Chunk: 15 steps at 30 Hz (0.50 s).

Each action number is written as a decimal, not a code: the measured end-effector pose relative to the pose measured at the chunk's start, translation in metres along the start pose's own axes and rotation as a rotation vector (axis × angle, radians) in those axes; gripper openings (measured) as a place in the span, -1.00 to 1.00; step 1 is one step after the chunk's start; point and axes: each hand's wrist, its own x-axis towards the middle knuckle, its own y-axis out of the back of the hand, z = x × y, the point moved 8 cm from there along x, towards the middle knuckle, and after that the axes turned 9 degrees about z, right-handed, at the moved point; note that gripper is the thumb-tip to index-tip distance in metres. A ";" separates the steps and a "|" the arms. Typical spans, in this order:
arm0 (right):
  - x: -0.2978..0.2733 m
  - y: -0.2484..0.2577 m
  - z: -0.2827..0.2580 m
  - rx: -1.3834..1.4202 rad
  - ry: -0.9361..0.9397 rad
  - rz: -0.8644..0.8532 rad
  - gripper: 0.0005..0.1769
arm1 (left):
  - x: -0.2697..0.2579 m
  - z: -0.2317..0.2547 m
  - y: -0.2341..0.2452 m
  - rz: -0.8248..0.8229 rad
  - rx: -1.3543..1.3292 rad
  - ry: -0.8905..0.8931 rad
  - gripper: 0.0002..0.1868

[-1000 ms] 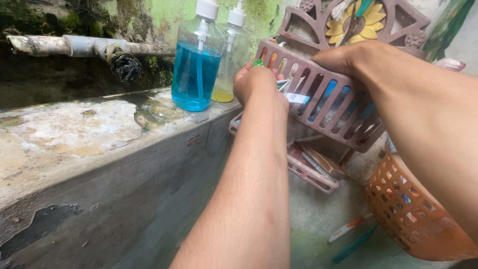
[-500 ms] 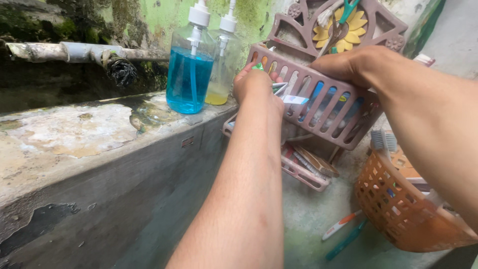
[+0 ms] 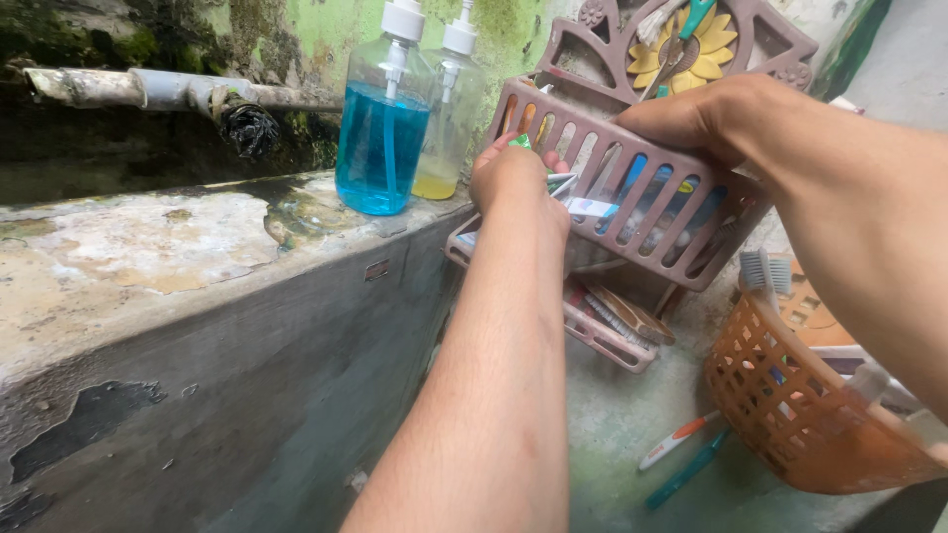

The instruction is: The person organizes toiletries in a bathroom. They place a green sachet, a Nuvo Family packet, and a yellow sachet into a wall-mounted plastic organizer, then adjust toothbrushes in a nearby basket.

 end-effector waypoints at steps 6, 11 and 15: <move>0.000 0.000 -0.004 -0.020 0.009 -0.009 -0.49 | -0.001 -0.004 -0.006 -0.042 0.046 -0.009 -0.65; -0.010 0.003 -0.001 -0.032 -0.001 -0.003 -0.48 | 0.005 -0.013 -0.013 -0.065 0.039 0.007 -0.62; -0.022 0.012 -0.005 -0.051 0.003 0.015 -0.48 | 0.009 -0.017 -0.014 -0.051 0.032 0.008 -0.59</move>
